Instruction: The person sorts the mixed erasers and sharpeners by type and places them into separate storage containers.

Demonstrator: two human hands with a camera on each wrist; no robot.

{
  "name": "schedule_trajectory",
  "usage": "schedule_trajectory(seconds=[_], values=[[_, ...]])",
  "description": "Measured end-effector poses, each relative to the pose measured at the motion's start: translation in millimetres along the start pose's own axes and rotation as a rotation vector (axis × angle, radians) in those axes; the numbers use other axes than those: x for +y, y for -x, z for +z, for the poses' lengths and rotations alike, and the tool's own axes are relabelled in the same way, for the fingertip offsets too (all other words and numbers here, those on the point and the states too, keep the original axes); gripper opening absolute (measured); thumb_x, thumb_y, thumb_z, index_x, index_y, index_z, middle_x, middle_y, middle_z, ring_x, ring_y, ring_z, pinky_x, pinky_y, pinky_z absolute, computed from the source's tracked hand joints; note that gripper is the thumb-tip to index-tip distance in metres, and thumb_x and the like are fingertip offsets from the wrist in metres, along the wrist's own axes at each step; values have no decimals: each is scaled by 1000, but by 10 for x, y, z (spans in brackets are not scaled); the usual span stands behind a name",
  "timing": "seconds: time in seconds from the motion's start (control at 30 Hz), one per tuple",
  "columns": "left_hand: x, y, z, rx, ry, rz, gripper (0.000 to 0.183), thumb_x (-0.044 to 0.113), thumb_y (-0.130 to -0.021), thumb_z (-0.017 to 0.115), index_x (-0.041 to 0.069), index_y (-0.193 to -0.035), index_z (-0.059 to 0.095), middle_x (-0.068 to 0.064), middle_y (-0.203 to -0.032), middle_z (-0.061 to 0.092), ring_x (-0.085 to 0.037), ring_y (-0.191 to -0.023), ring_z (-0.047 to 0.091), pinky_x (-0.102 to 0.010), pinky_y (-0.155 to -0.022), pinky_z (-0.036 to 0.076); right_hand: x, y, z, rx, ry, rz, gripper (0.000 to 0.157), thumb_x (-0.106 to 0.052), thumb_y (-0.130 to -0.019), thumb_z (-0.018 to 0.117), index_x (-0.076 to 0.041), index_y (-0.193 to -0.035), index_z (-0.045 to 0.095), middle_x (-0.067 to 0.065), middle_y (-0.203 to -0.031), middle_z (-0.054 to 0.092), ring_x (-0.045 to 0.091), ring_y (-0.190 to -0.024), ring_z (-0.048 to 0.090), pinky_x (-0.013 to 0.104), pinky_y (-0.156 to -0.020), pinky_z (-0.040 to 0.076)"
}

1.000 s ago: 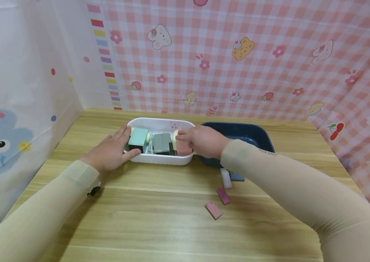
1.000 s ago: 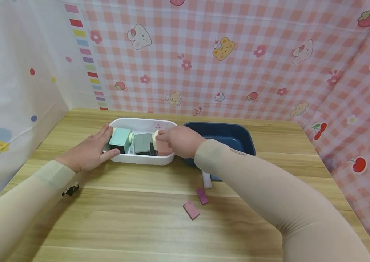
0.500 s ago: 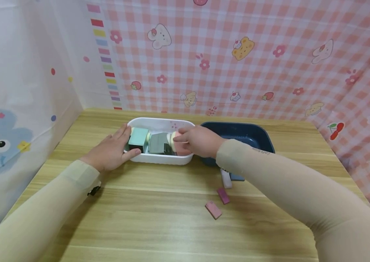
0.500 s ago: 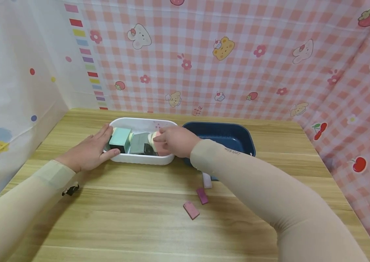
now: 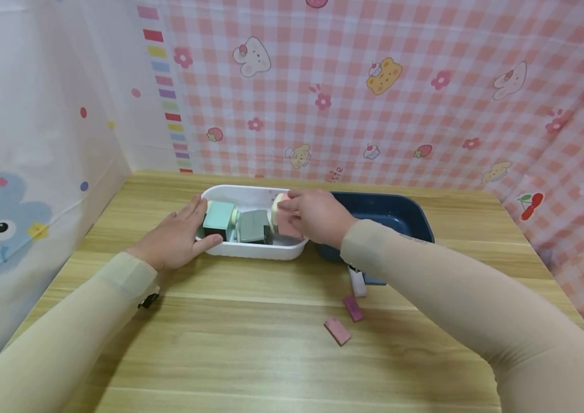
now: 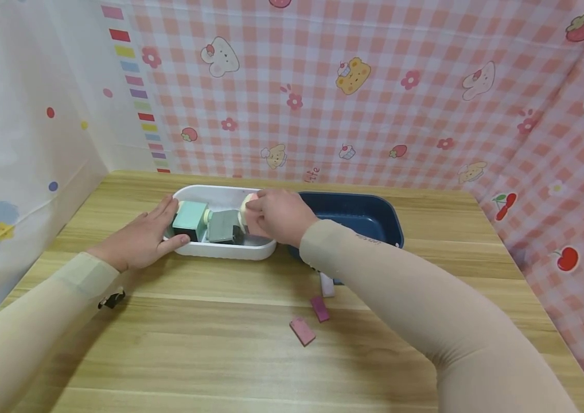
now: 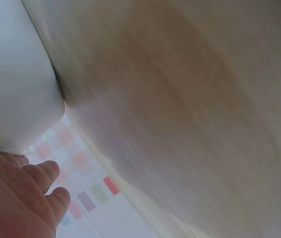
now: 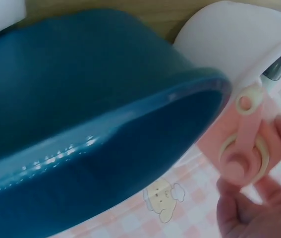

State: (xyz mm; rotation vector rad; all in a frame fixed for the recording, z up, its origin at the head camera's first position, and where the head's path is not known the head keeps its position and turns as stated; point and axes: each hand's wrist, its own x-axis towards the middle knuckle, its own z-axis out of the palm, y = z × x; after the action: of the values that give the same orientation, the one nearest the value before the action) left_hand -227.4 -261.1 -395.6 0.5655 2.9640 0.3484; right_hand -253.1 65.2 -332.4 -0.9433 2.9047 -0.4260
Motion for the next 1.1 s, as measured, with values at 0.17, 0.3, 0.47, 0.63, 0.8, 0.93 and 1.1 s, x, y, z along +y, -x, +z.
schedule_trajectory(seconds=[0.17, 0.3, 0.47, 0.63, 0.8, 0.93, 1.1], values=[[12, -2, -11, -4, 3, 2, 101, 66, -106, 41, -5, -166, 1, -25, -176, -1, -45, -163, 11, -69, -128, 17, -54, -45, 20, 90, 65, 60, 37, -32, -105, 66, -23, -140, 71, 7, -141, 69, 25, -124, 68, 39, -110, 55], [18, -3, -17, -7, 5, 1, 101, 65, -107, 42, -5, -166, 2, -25, -176, -1, -44, -163, 10, -69, -128, 17, -92, -104, 78, 111, 181, 48, 27, -35, -107, 62, -21, -121, 80, 6, -115, 76, 22, -102, 69, 37, -96, 59], [22, 3, -18, -10, 5, -1, 101, 65, -107, 41, -5, -166, 1, -24, -176, -2, -44, -163, 9, -69, -128, 17, -123, -134, 136, 24, 350, -16, 27, -34, -108, 60, -17, -112, 81, 1, -101, 74, 19, -93, 68, 34, -91, 60], [17, 12, -21, -13, 3, -5, 101, 66, -107, 40, -5, -166, 0, -24, -176, -3, -44, -164, 7, -69, -128, 16, -130, -87, 141, -74, 398, -103, 24, -25, -110, 57, -13, -113, 78, -1, -102, 74, 17, -82, 63, 30, -86, 60], [20, 8, -27, -16, 9, -11, 103, 69, -106, 38, -5, -166, 0, -25, -176, -2, -44, -163, 8, -69, -128, 15, -124, -46, 164, -107, 397, -91, 28, -28, -112, 52, -13, -125, 72, 2, -117, 73, 19, -90, 64, 34, -90, 61], [22, 3, -22, -23, 8, -11, 104, 71, -105, 37, -4, -166, 0, -24, -176, -3, -44, -164, 6, -69, -128, 15, -112, -28, 189, -122, 398, -77, 31, -30, -111, 54, -13, -133, 69, 5, -131, 70, 23, -106, 65, 40, -105, 57], [20, 6, -19, -26, 7, -13, 105, 73, -105, 35, -4, -167, 0, -24, -176, -3, -44, -164, 6, -70, -128, 15, -78, -11, 202, -131, 362, -67, 40, -33, -111, 55, -15, -145, 63, 5, -149, 62, 27, -129, 60, 45, -121, 44]])
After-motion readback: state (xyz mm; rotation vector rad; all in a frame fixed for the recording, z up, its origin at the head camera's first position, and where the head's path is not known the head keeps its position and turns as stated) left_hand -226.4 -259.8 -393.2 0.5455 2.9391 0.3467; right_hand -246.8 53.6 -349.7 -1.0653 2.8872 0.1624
